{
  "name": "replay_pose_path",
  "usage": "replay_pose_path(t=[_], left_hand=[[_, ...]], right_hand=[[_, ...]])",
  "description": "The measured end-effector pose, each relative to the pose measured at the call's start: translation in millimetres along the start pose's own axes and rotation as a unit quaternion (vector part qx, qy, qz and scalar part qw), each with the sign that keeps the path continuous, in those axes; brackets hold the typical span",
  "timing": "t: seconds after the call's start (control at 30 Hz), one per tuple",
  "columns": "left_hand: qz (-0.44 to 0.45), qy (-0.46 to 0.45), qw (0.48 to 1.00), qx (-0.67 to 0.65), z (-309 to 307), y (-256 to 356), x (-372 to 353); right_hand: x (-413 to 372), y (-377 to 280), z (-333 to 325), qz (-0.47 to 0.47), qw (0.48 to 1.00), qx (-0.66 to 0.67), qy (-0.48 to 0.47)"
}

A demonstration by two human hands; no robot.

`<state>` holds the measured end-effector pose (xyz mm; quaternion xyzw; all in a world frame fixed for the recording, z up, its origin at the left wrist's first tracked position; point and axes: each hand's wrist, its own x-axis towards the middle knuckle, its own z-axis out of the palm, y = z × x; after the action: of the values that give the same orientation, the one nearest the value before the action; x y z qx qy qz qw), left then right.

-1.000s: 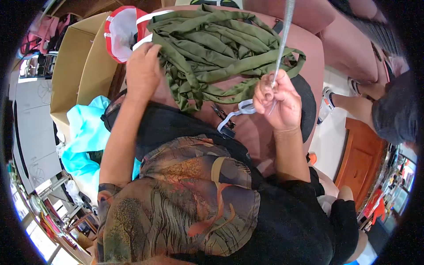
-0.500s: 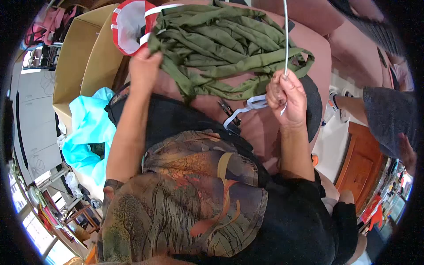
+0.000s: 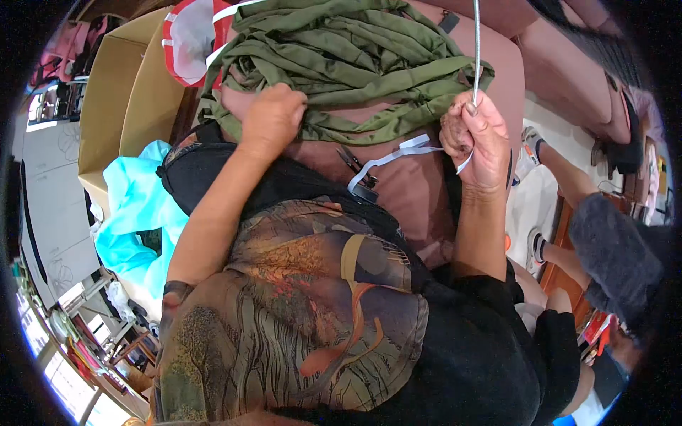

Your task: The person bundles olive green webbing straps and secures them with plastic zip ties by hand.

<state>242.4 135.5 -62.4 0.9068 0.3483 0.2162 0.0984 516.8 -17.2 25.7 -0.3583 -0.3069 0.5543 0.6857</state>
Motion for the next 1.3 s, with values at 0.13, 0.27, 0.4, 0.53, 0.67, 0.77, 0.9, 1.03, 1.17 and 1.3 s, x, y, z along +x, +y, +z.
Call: replay_pose_path(t=[0.13,0.27,0.4,0.53,0.67,0.77,0.9,1.03,1.17,1.3], left_hand=[[-0.125,-0.004,0.931,-0.342,-76,30,14],[-0.177,0.039,0.718,-0.672,-181,68,-18],[-0.113,0.174,0.674,-0.709,-246,40,-83],[-0.290,0.272,0.765,-0.507,-267,-58,-147],[-0.469,0.326,0.712,-0.408,-215,-156,-200],[-0.433,0.275,0.858,0.004,-174,-161,-210],[-0.223,0.170,0.949,-0.145,-148,-71,-171],[-0.097,0.005,0.992,-0.080,-141,-18,-140],[-0.081,-0.089,0.991,-0.056,-141,-12,-147],[-0.294,0.057,0.770,-0.563,-158,-32,-145]], right_hand=[[2,-4,0,-0.017,1.000,-0.004,0.008],[9,-2,20,-0.021,0.999,-0.011,-0.046],[17,27,59,0.041,0.997,-0.029,-0.065],[27,81,112,0.145,0.979,-0.063,-0.126],[43,125,145,0.206,0.955,-0.120,-0.175],[44,141,149,0.221,0.950,-0.158,-0.154],[43,141,132,0.224,0.948,-0.196,-0.116],[38,138,127,0.212,0.939,-0.245,-0.113],[35,134,134,0.212,0.939,-0.238,-0.127],[41,133,153,0.183,0.935,-0.277,-0.125]])
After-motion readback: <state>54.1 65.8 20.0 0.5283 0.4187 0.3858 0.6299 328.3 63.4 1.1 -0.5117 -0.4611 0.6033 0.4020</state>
